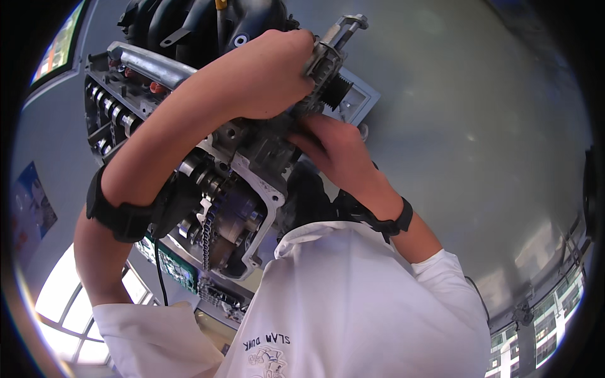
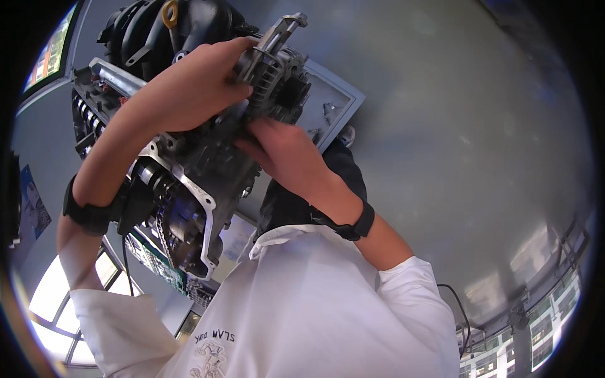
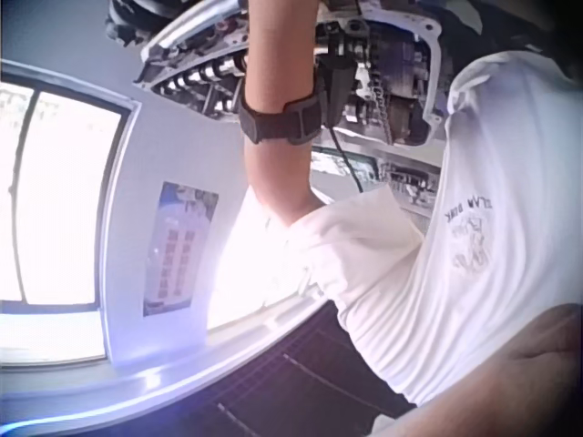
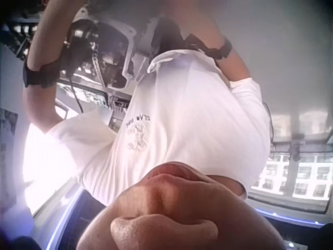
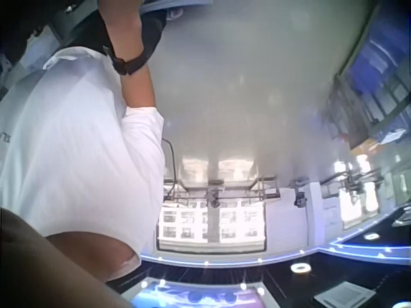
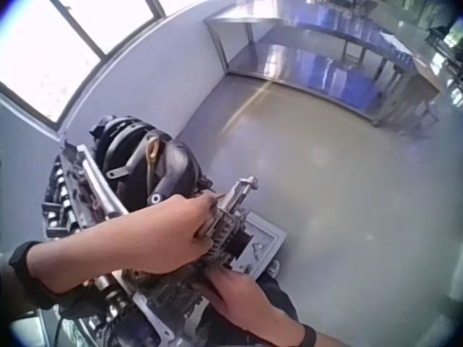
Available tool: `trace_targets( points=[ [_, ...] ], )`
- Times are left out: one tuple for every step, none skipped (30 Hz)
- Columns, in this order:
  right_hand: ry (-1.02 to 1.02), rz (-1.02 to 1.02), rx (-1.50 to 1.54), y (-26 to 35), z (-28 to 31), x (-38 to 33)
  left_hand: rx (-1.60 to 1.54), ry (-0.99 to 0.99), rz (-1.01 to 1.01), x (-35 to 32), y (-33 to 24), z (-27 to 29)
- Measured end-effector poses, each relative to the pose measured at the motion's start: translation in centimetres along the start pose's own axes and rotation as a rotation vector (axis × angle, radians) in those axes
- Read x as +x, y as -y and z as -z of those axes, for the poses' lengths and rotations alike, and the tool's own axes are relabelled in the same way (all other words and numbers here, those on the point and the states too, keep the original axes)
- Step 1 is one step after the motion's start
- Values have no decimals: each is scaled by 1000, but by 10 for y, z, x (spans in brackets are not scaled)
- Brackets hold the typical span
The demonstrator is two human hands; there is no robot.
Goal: Assembling components of a car engine, including the alternator and pulleys.
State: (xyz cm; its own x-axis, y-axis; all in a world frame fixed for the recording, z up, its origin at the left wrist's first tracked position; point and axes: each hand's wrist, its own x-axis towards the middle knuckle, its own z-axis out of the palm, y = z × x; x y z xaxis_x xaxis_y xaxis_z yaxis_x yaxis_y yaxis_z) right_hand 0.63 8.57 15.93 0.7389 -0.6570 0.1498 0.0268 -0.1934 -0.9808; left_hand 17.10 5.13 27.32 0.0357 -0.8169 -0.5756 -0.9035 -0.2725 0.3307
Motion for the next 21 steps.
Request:
trace_targets(
  points=[
    [16,14,2,-2,0,0,-61,-6,19,-5,1,0],
    [31,24,4,-3,0,1,-116,-12,49,-11,1,0],
    [43,28,18,-4,0,2,-152,-17,55,-14,1,0],
    [61,28,31,-5,0,2,-168,8,67,-15,2,0],
    [60,28,31,-6,-1,2,-162,23,57,-16,2,1],
    [72,-18,86,-5,-1,1,-125,18,17,-16,2,1],
    [61,-65,130,-4,-3,0,-137,32,32,-16,1,1],
    [46,-109,174,-3,-4,-1,-119,24,21,-15,1,1],
    [59,-185,217,-1,-5,-1,-101,16,8,-14,0,2],
    [73,-261,259,0,-5,-2,-99,14,7,-14,-1,2],
    [101,-329,305,1,-4,-2,-98,13,7,-14,-2,3],
    [100,-283,267,1,-3,-1,-80,30,20,-14,-3,4],
    [114,-226,232,0,-1,1,-75,70,20,-14,-2,7],
    [128,-166,197,-1,1,3,-54,127,32,-14,-1,13],
    [149,-110,117,-2,4,5,-41,153,16,-14,-1,19],
    [172,-47,41,-4,6,8,71,110,-54,-19,-2,25],
    [194,17,-32,-5,9,10,176,44,-149,-30,-4,32],
    [207,17,-67,-6,11,11,294,71,-143,-40,-7,37],
    [218,16,-101,-5,13,11,246,71,-130,-49,-9,43],
    [233,23,-134,-4,14,11,208,158,-17,-61,-11,50],
    [225,14,-136,-3,15,11,139,170,77,-71,-12,49]
  ],
)
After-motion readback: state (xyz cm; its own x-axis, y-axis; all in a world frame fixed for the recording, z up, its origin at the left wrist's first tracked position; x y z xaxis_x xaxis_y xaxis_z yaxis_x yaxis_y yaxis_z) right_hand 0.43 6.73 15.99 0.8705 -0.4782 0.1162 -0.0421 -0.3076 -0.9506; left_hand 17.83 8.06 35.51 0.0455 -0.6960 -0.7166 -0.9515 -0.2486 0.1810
